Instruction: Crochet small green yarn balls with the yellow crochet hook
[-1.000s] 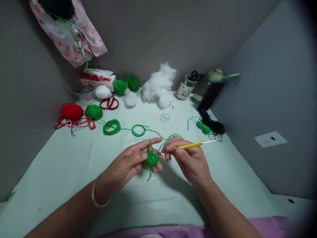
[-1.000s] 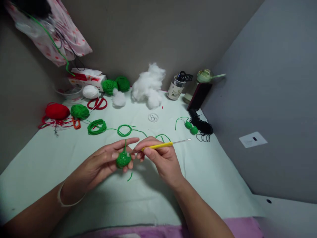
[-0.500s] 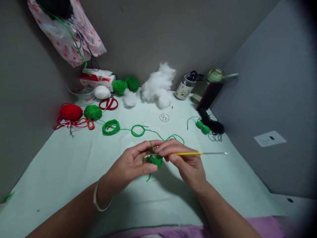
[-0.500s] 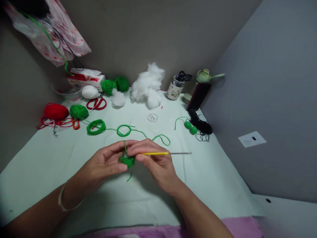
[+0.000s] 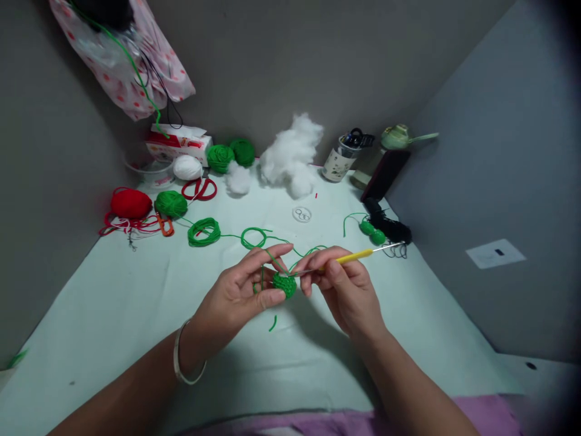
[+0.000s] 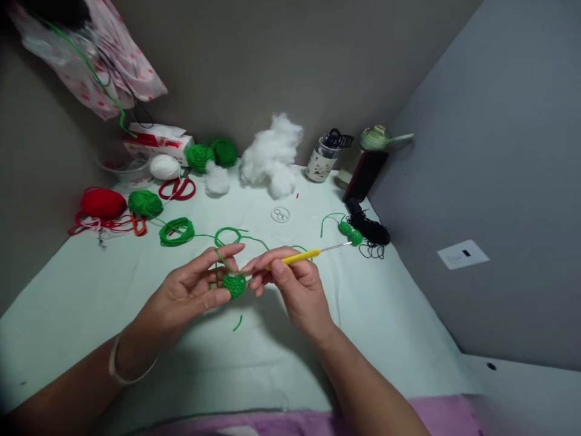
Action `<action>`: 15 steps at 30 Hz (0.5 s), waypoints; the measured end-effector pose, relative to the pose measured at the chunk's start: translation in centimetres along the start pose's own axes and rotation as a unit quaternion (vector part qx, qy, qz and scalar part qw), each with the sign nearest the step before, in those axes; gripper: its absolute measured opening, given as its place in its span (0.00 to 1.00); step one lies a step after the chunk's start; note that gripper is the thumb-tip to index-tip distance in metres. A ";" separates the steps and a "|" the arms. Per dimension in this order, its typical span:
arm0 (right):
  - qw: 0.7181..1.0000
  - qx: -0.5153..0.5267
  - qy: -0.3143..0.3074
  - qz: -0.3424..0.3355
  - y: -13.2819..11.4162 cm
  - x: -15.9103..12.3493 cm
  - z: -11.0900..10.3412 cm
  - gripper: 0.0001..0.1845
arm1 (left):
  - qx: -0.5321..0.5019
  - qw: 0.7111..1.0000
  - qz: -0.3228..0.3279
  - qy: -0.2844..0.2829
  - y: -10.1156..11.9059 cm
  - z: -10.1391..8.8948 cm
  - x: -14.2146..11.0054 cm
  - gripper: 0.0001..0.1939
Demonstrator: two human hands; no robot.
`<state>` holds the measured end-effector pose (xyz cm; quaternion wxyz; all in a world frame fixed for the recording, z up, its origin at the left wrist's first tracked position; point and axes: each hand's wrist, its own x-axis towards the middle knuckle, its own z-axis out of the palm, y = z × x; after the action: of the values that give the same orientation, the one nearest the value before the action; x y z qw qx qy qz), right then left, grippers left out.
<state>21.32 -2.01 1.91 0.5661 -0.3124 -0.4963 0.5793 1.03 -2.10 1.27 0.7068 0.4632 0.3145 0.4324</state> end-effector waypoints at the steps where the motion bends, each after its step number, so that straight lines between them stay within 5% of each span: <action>1: 1.000 -0.001 0.000 0.002 0.0 0.0 0.0 0.13 | 0.008 1.000 0.007 0.000 0.0 0.0 0.0 0.26; 15: 0.999 -0.024 -0.041 -0.001 0.4 -0.1 -0.6 0.13 | 0.148 0.988 0.039 -0.001 0.6 -0.5 0.3 0.24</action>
<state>21.73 -1.98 1.38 0.5382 -0.3014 -0.5330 0.5792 0.53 -1.53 1.67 0.6128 0.5753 0.3563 0.4081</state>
